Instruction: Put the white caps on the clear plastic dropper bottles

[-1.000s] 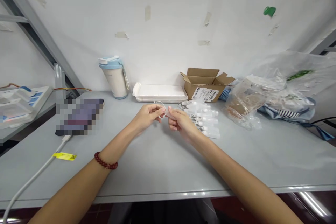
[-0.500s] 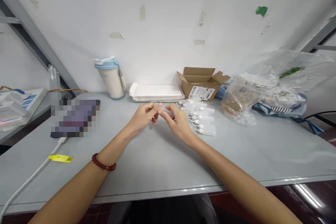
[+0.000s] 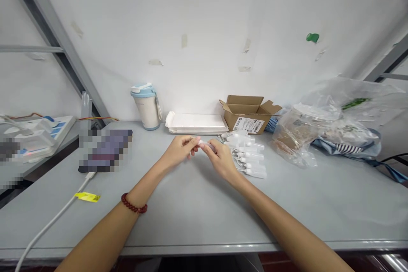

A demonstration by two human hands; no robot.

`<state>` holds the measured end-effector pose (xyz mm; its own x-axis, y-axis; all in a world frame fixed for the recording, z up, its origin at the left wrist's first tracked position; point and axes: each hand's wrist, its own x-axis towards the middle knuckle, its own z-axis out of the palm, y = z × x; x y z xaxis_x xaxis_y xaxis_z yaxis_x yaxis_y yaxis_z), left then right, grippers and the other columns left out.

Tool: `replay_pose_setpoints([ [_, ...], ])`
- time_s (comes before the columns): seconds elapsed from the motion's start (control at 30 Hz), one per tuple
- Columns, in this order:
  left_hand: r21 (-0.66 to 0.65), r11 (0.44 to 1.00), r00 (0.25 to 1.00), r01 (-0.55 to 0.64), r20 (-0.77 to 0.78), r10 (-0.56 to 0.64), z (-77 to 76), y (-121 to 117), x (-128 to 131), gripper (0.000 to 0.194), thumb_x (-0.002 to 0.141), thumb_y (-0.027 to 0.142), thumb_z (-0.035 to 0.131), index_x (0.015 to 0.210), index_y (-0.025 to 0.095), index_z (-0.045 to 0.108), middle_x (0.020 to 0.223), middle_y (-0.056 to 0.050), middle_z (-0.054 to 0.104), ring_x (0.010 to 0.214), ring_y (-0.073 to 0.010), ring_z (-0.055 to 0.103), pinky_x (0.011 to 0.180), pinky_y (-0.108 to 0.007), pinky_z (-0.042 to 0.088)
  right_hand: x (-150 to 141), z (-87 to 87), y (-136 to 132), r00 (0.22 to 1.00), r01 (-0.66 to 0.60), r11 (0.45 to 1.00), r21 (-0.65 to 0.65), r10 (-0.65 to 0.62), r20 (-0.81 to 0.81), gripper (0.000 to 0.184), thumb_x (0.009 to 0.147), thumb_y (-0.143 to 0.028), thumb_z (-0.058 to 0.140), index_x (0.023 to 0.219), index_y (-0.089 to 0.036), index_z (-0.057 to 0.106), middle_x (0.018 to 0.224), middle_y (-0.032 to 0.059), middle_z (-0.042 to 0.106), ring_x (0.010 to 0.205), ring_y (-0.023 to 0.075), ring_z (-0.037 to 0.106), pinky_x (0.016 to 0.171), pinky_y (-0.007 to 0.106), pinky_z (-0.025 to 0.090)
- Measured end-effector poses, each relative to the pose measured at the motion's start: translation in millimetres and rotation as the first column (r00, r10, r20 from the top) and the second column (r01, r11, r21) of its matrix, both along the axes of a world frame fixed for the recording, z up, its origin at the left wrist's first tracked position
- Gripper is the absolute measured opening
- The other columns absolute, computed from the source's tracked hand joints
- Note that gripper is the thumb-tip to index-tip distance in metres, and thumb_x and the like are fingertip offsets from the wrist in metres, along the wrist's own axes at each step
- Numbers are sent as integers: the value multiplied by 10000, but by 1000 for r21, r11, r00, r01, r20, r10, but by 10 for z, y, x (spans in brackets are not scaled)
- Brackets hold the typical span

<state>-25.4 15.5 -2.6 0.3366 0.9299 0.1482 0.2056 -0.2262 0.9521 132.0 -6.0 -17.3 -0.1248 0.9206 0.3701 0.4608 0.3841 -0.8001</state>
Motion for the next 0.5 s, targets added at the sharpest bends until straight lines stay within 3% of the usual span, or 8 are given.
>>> replay_pose_setpoints([
  [0.13, -23, 999, 998, 34, -59, -36, -18, 32, -15, 433, 776, 544, 516, 628, 141, 574, 609, -13, 540, 540, -115, 508, 488, -236, 436, 5, -43, 30, 1000, -4, 999, -41, 3, -20, 398, 836, -498, 475, 585, -190, 466, 517, -36, 395, 513, 111, 345, 524, 253, 253],
  [0.27, 9, 998, 997, 69, -17, -69, -41, 28, 8, 376, 760, 504, 555, 737, 133, 610, 733, -48, 605, 641, -135, 549, 559, -257, 475, 21, -50, 53, 985, -68, 980, -186, 37, -169, 422, 814, -543, 471, 581, -190, 481, 458, -46, 364, 479, 112, 349, 498, 250, 261],
  [0.37, 37, 995, 996, 88, -34, -87, -30, 8, 23, 341, 777, 464, 545, 789, 132, 620, 790, -65, 624, 726, -156, 562, 603, -267, 482, 34, -53, 69, 967, -124, 961, -248, 61, -247, 469, 803, -549, 475, 498, -203, 394, 420, -43, 336, 498, 122, 390, 497, 246, 271],
  [0.5, 22, 996, 994, 92, -55, -90, -8, -1, 12, 329, 782, 460, 540, 809, 143, 628, 793, -61, 617, 774, -173, 566, 579, -259, 482, 43, -50, 66, 987, -75, 972, -224, 40, -157, 441, 810, -540, 479, 544, -189, 463, 452, -44, 372, 489, 111, 369, 506, 246, 270],
])
